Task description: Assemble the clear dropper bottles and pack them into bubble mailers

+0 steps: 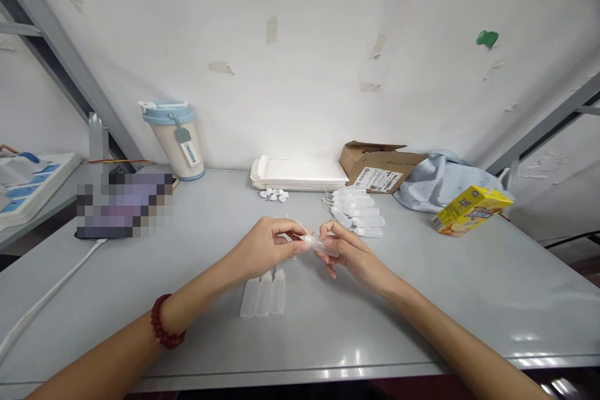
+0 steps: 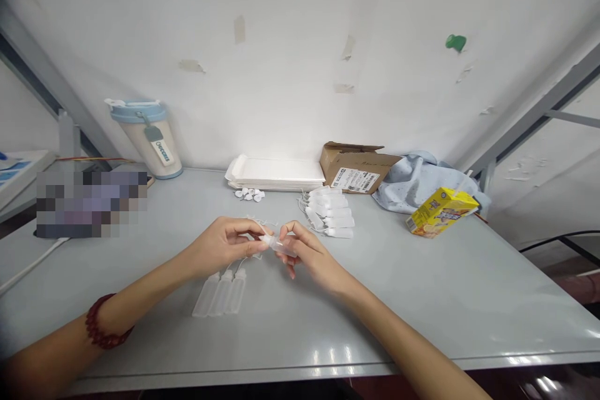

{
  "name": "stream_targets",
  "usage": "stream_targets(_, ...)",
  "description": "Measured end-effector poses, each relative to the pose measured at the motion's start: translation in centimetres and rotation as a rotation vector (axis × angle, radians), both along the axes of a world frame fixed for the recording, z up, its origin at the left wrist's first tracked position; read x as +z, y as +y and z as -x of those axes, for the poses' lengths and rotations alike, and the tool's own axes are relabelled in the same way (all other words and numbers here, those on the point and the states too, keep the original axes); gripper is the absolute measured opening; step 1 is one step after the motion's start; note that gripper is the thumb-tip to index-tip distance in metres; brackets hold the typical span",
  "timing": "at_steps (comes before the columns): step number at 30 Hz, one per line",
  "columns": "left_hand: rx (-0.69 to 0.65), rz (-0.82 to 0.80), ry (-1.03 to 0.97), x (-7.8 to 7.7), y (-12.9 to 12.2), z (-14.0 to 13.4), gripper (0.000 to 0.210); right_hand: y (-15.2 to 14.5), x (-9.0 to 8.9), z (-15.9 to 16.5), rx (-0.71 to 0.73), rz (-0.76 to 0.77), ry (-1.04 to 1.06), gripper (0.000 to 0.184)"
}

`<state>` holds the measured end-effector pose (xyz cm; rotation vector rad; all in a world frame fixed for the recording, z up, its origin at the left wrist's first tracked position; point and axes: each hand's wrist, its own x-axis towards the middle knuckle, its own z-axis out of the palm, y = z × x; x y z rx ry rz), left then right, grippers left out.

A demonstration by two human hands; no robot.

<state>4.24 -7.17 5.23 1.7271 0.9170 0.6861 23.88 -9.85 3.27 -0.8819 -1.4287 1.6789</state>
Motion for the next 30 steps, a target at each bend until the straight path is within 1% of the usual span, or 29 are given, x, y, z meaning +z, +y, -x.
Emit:
stream_targets(4,-0.069,0.027,0.033,0.33,-0.13,-0.06,0.028,0.04,-0.14,0.04,0.004,0.017,0.005,0.006)
stream_targets(9,-0.067,0.05,0.051,0.26,-0.23,-0.21,0.03,0.02,-0.04,0.1,0.0,0.016,-0.028,0.006)
stream_targets(12,-0.027,0.095,0.023,0.02,-0.09,-0.23,0.03,-0.14,0.34,0.17,-0.006,-0.042,-0.08,0.014)
stream_targets(15,0.025,0.128,-0.014,-0.26,0.18,-0.15,0.033,-0.27,0.57,0.24,-0.076,-0.126,-0.184,0.023)
stream_targets(18,0.053,0.147,-0.04,-0.44,0.41,-0.05,0.036,-0.21,0.42,0.26,-0.16,-0.219,-0.278,0.023)
stream_targets(20,0.049,0.144,-0.048,-0.47,0.5,0.0,0.035,-0.1,0.23,0.24,-0.182,-0.272,-0.309,0.023)
stream_targets(23,0.033,0.102,-0.03,-0.42,0.5,0.03,0.032,0.03,0.12,0.22,-0.187,-0.287,-0.326,0.024)
stream_targets(26,0.04,0.037,0.016,-0.43,0.3,0.02,0.026,0.07,0.22,0.18,-0.186,-0.235,-0.323,0.027)
stream_targets(30,0.069,-0.131,0.051,-0.52,-0.1,-0.06,0.019,0.17,0.3,0.12,-0.176,-0.157,-0.301,0.032)
